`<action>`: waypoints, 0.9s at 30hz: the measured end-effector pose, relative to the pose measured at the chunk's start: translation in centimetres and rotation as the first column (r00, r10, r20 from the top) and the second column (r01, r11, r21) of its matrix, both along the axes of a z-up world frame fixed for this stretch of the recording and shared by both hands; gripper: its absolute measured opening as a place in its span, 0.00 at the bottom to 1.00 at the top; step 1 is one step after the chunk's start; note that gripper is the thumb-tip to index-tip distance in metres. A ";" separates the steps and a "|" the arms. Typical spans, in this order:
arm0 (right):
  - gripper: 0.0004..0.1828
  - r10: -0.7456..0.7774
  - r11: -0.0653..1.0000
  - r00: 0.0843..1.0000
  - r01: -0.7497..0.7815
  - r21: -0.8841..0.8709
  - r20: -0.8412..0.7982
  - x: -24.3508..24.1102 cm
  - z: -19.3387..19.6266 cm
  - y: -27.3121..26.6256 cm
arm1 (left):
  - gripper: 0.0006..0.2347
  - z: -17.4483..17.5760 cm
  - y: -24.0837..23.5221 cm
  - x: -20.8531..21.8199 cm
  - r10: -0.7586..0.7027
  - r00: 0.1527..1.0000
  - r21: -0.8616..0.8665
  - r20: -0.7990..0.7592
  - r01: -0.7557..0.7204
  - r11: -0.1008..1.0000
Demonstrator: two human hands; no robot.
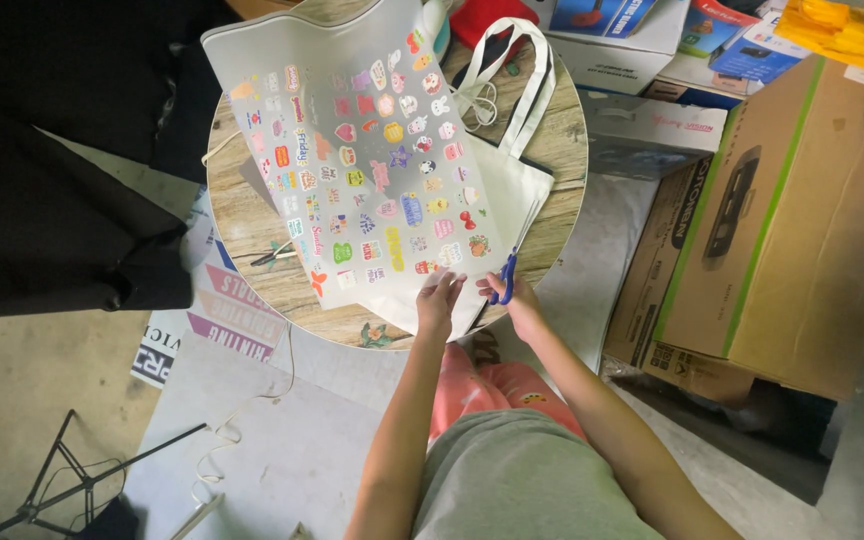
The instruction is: The person adjusts a camera stand and wraps a cable around it. They then retrieve a sheet of stickers and a pair of scissors, cut out several individual stickers, and place them into a gold tray.
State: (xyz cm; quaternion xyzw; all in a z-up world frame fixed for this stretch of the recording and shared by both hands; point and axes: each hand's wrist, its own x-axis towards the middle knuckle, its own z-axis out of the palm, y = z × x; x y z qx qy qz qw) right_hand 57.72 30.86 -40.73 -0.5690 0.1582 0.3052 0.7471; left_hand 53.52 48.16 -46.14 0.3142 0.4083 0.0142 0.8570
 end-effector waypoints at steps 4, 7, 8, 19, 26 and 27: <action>0.19 -0.005 1.000 1.000 0.005 0.007 0.018 0.0 0.8 -0.3 | 0.10 0.0 -0.2 -0.2 0.018 1.000 0.012 -0.010 -0.018 1.000; 0.20 0.041 0.999 0.999 -0.041 -0.001 0.031 0.0 1.3 -0.5 | 0.09 0.0 -0.2 -0.1 0.001 1.000 0.049 0.003 -0.001 0.999; 0.21 0.129 0.992 0.991 -0.129 -0.014 0.031 -0.1 1.3 -0.7 | 0.09 0.0 -0.2 -0.1 0.004 1.000 0.048 0.009 -0.004 0.999; 0.27 0.750 0.659 0.659 -0.752 -0.025 -0.058 -2.7 4.6 -5.1 | 0.11 1.2 -0.5 3.0 0.039 0.995 0.066 0.092 -0.045 0.997; 0.33 0.769 0.631 0.619 -0.775 0.031 -0.159 -3.4 4.1 -7.0 | 0.12 -1.9 -1.1 2.7 0.051 0.985 0.158 0.163 -0.077 0.984; 0.33 0.748 0.657 0.641 -0.752 0.055 -0.168 -3.3 4.3 -6.9 | 0.11 -3.0 -1.1 2.5 0.049 0.973 0.184 0.227 -0.092 0.979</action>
